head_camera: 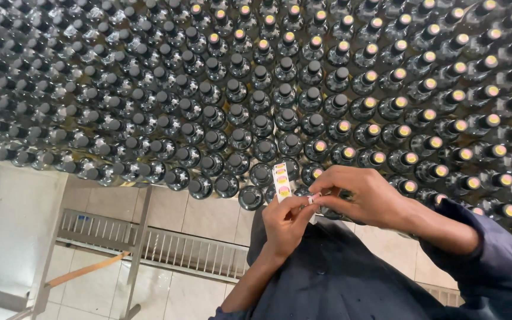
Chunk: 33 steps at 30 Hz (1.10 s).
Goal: Applying small circular stickers to the caps of a large array of bottles organized in a grid.
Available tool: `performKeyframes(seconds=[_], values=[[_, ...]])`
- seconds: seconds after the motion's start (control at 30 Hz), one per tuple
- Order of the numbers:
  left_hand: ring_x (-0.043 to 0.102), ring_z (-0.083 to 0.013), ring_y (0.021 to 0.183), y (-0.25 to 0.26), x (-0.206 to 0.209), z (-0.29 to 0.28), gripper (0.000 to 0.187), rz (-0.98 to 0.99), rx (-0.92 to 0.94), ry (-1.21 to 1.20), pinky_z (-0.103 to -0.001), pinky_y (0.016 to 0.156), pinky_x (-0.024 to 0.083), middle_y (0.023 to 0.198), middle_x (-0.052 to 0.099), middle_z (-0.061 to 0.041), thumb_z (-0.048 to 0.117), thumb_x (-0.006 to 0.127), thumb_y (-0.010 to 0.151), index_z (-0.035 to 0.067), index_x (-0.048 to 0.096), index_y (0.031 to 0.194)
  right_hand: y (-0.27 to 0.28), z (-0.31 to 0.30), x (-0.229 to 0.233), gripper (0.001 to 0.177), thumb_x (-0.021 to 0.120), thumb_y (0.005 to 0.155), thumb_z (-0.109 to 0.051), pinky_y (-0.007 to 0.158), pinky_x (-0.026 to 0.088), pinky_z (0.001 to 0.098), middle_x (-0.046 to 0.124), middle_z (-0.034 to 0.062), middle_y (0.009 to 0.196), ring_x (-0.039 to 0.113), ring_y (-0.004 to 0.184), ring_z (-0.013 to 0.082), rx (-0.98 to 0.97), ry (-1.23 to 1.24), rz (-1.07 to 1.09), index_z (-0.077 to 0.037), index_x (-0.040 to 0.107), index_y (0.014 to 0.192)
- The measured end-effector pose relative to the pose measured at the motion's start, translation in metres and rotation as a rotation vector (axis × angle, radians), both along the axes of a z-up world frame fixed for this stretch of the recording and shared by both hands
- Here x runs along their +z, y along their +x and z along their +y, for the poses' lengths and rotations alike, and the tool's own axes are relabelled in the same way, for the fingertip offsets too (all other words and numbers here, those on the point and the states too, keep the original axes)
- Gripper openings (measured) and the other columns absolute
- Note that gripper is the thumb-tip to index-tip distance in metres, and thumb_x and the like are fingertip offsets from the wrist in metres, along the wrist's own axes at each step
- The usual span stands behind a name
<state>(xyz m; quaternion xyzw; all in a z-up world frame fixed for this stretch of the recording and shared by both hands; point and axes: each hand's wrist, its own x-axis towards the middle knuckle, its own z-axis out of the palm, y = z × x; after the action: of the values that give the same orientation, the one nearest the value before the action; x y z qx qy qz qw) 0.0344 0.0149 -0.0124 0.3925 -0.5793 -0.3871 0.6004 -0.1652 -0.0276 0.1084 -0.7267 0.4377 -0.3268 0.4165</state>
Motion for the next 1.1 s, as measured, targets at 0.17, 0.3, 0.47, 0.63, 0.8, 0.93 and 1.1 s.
performKeyframes(seconds=[0.17,0.3,0.47,0.63,0.8,0.93,1.1], values=[[0.052,-0.0127,0.043,0.005,0.004,-0.009,0.007,-0.042,-0.018,0.005,-0.025,0.043,0.044,0.058,0.042,0.001,0.007,0.090,0.091,0.008,0.084,0.094,0.004,-0.002,-0.002,0.006,0.085,0.091,-0.015,0.071,0.069,0.0309,0.086,0.0037,0.095,0.082,0.081,0.0199,-0.030,-0.018,0.015,-0.013,0.086,0.097],[0.052,-0.0142,0.042,0.008,0.003,-0.012,0.008,-0.051,-0.065,0.026,-0.025,0.042,0.043,0.057,0.043,0.000,0.010,0.091,0.092,0.007,0.083,0.093,0.005,-0.002,-0.007,0.004,0.086,0.090,-0.014,0.070,0.068,0.0291,0.085,0.0019,0.094,0.081,0.081,0.0187,-0.041,-0.100,0.012,-0.015,0.087,0.094],[0.050,-0.0153,0.041,0.009,0.007,-0.013,0.022,-0.089,-0.097,0.038,-0.025,0.041,0.042,0.055,0.042,0.000,0.020,0.095,0.090,0.008,0.077,0.084,0.001,-0.004,-0.007,0.002,0.085,0.090,-0.014,0.068,0.068,0.0303,0.086,0.0024,0.094,0.081,0.079,0.0184,-0.081,-0.074,-0.021,-0.015,0.087,0.092],[0.047,-0.0119,0.056,0.006,0.014,-0.008,0.034,-0.238,-0.121,0.012,-0.032,0.070,0.043,0.063,0.060,0.003,0.036,0.081,0.100,0.012,0.069,0.078,-0.034,-0.063,-0.017,0.012,0.072,0.102,-0.018,0.084,0.065,0.0305,0.084,0.0051,0.100,0.080,0.095,0.0169,-0.119,-0.092,0.180,-0.011,0.081,0.097],[0.042,-0.0115,0.061,0.007,0.015,0.002,0.034,-0.194,-0.194,0.060,-0.030,0.059,0.037,0.063,0.055,0.003,0.032,0.080,0.101,0.013,0.068,0.076,-0.087,-0.158,-0.072,0.019,0.071,0.108,-0.028,0.093,0.052,0.0451,0.077,0.0024,0.117,0.069,0.109,0.0218,-0.438,0.188,0.443,-0.015,0.079,0.097],[0.040,-0.0109,0.056,0.008,0.012,0.000,0.033,-0.155,-0.152,0.074,-0.030,0.058,0.037,0.060,0.051,0.004,0.031,0.083,0.099,0.012,0.070,0.075,-0.087,-0.168,-0.078,0.022,0.068,0.108,-0.034,0.104,0.049,0.0474,0.077,0.0039,0.128,0.069,0.120,0.0233,-0.423,0.323,0.429,-0.014,0.077,0.105],[0.041,-0.0107,0.054,0.011,0.013,-0.002,0.036,-0.146,-0.146,0.090,-0.031,0.056,0.036,0.059,0.050,0.003,0.031,0.081,0.100,0.012,0.066,0.073,-0.086,-0.169,-0.087,0.024,0.066,0.110,-0.030,0.077,0.048,0.0386,0.079,0.0016,0.111,0.064,0.085,0.0165,-0.436,0.311,0.448,-0.011,0.077,0.100]])
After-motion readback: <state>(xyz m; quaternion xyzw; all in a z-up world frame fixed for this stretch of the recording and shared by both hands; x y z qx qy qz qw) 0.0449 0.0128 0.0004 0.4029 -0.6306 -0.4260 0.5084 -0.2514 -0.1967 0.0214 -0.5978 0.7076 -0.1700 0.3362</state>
